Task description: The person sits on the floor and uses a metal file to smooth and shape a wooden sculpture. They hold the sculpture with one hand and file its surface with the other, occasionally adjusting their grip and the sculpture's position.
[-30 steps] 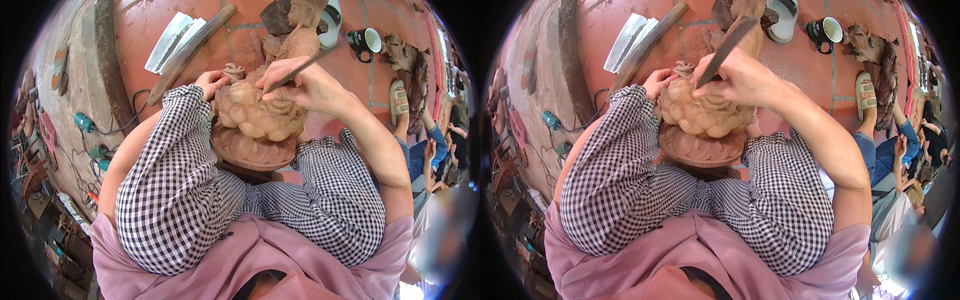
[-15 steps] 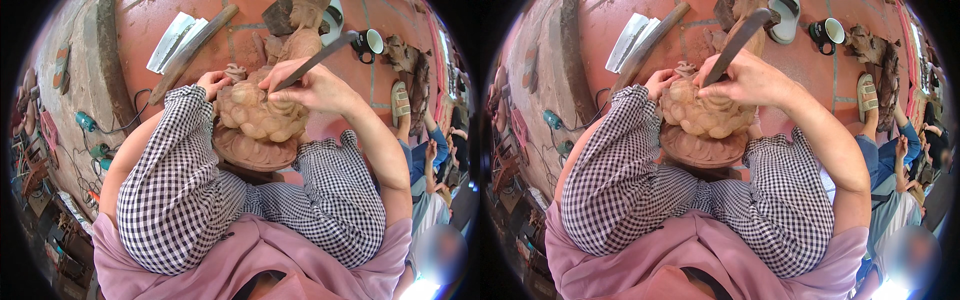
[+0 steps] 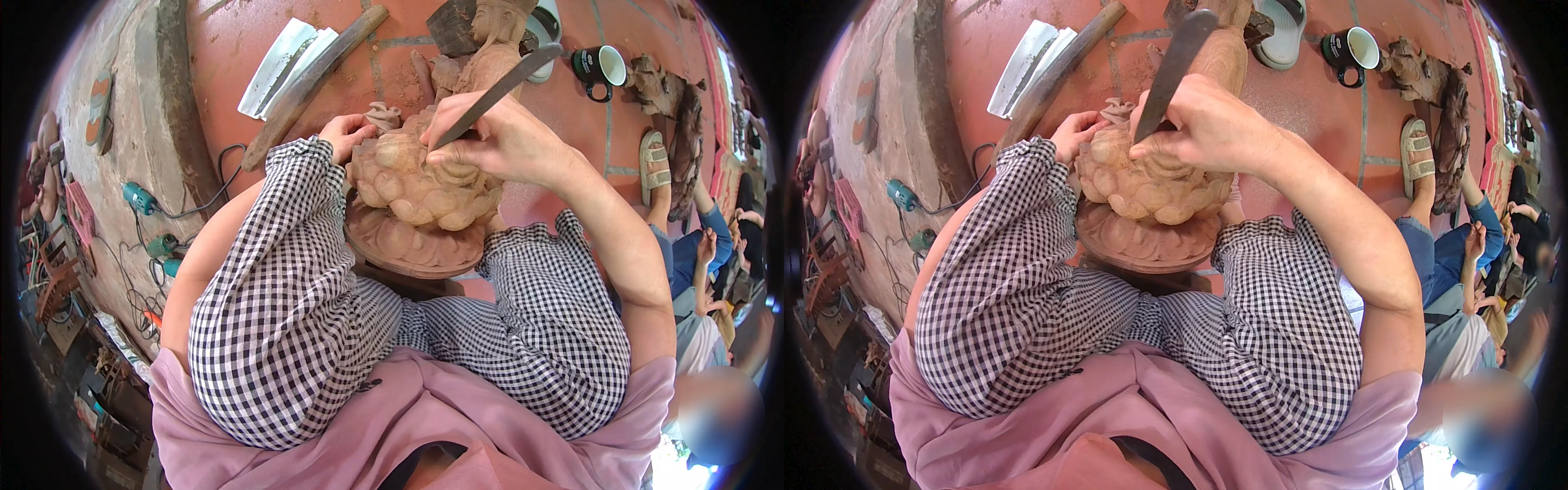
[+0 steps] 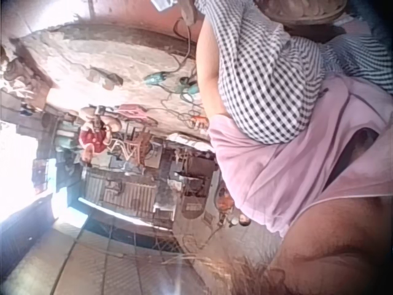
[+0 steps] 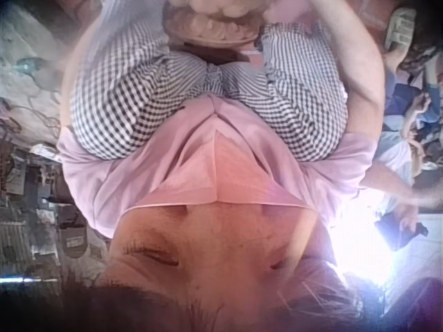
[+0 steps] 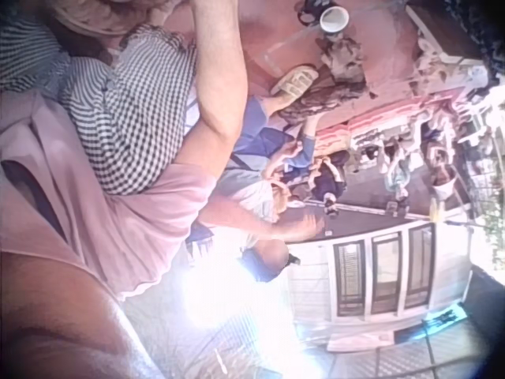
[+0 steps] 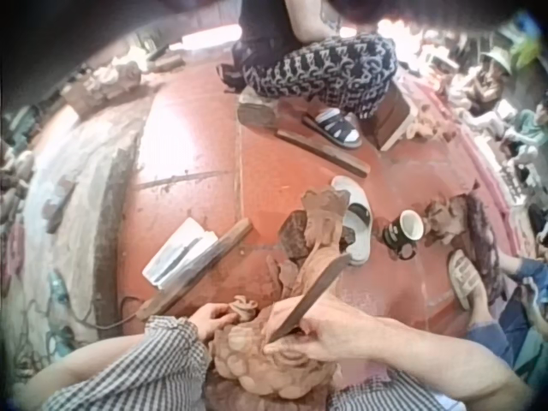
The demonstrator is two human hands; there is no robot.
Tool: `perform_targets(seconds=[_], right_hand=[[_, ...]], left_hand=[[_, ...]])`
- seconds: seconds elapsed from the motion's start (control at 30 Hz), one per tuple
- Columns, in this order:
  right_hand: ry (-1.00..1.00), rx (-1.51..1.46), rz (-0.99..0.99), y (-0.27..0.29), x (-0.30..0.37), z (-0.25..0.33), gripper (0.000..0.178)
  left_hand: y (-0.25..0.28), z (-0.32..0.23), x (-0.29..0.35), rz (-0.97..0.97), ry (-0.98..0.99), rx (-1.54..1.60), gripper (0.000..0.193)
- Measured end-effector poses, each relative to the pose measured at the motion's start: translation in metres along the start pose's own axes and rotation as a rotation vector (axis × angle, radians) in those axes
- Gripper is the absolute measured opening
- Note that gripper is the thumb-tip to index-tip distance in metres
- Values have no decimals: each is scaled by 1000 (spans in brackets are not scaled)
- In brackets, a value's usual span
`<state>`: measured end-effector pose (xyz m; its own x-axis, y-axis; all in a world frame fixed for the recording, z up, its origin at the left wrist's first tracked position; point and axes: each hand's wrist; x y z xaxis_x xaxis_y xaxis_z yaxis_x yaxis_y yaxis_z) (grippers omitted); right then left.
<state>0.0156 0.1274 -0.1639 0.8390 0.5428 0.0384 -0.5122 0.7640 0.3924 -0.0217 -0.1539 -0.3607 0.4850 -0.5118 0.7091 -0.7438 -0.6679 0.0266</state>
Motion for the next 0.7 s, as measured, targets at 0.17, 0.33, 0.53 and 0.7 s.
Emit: perform_targets(seconds=[0.17, 0.33, 0.53, 0.7], right_hand=[[-95, -128, 4, 0, 4, 5, 18], [-94, -71, 14, -3, 2, 2, 17], [-284, -398, -74, 12, 9, 4, 16], [-101, -196, 72, 17, 18, 1, 8]], left_hand=[[-2, -5, 5, -26, 5, 16, 32], [0, 0, 1, -26, -19, -3, 32], [0, 6, -1, -36, -33, -9, 32], [0, -4, 6, -19, -17, -37, 32]])
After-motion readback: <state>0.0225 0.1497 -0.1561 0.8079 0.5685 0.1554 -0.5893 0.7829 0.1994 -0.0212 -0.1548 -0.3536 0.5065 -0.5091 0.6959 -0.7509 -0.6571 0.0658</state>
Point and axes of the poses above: each hand's wrist, its own x-axis away from the middle knuckle, its own y-axis out of the back of the hand, z = x × y, and after that the axes turned 1 degree about x, right-handed
